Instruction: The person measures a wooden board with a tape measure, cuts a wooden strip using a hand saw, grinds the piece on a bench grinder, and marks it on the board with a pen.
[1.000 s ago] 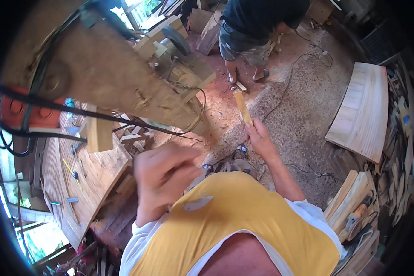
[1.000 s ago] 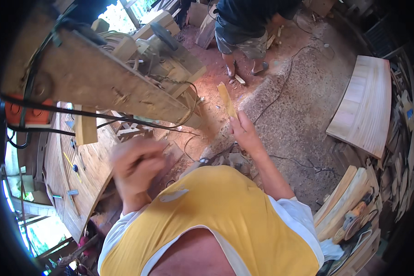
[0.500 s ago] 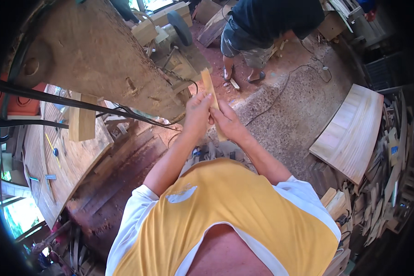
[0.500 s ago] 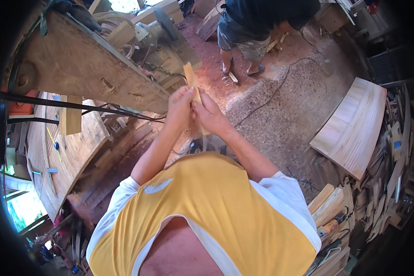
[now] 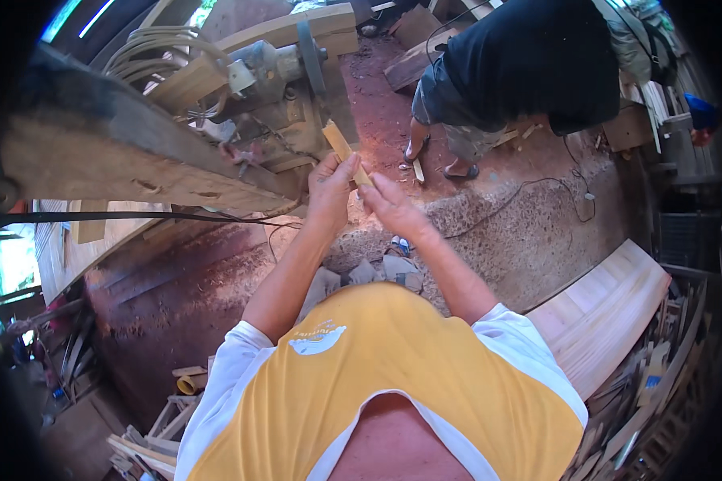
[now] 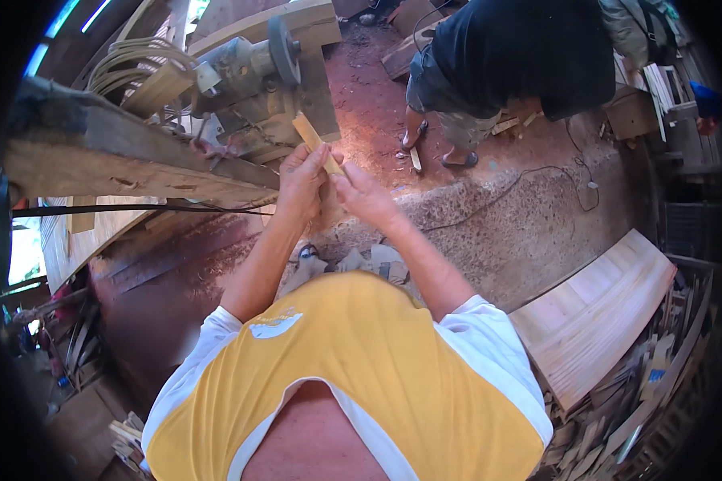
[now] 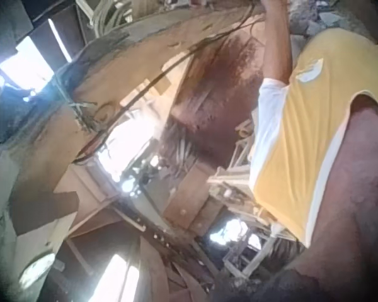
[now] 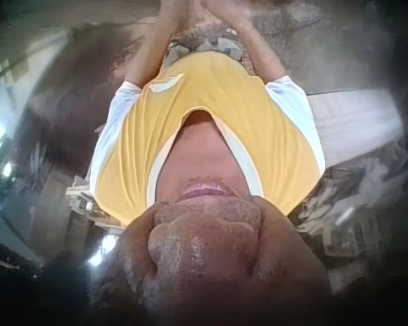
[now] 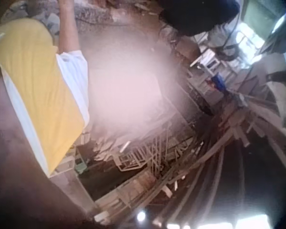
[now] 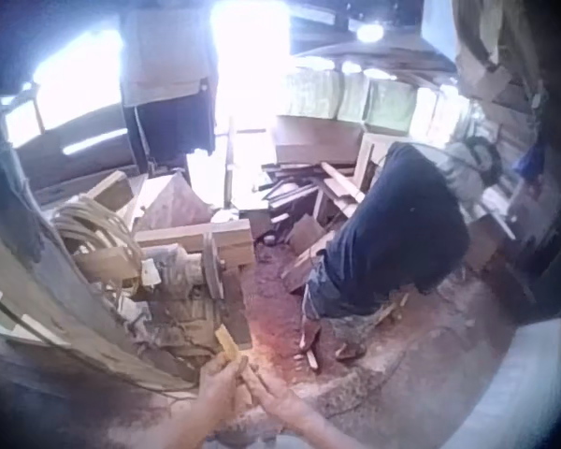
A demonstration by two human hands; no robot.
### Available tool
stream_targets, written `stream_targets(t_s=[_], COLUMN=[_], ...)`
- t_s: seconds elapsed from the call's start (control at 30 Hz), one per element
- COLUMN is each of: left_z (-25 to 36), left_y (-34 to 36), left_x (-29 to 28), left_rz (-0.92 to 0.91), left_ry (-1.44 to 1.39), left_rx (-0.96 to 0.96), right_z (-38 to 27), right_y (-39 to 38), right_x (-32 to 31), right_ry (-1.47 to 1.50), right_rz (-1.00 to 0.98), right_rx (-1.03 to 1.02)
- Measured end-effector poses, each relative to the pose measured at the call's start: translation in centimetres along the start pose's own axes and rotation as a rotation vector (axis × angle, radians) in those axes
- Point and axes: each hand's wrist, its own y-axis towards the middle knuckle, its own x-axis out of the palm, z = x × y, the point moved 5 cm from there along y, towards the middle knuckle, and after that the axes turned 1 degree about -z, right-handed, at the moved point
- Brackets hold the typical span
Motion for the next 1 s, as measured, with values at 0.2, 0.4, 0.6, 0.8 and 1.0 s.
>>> stream_targets(t_s=[0.2,0.4,0.6,0.8,1.0], left_z=[-2.1,-1.5,-0.3,-0.3,-0.5], left_y=[3.4,9.8,12.9,14.5,15.1], left_x=[6.7,10.6,10.0,10.0,9.8], left_rz=[0.174,0.087,0.125,0.257,0.314], left_ry=[-0.071,-0.284,-0.431,-0.461,-0.462], left_rx=[0.068,0.054,0.131,0.223,0.298], right_z=[1.5,1.5,-2.6,-4.1,-4.4], right_y=[3.1,10.9,16.5,20.7,22.4], right_x=[-12.2,-16.5,-17.6,-17.8,-17.8], right_ry=[-0.148,-0.312,-0.519,-0.654,-0.719], right_rz=[-0.088,-0.259,-0.363,-0.507,-0.581], right_rx=[0.071,-0.01,0.061,-0.065,-0.144])
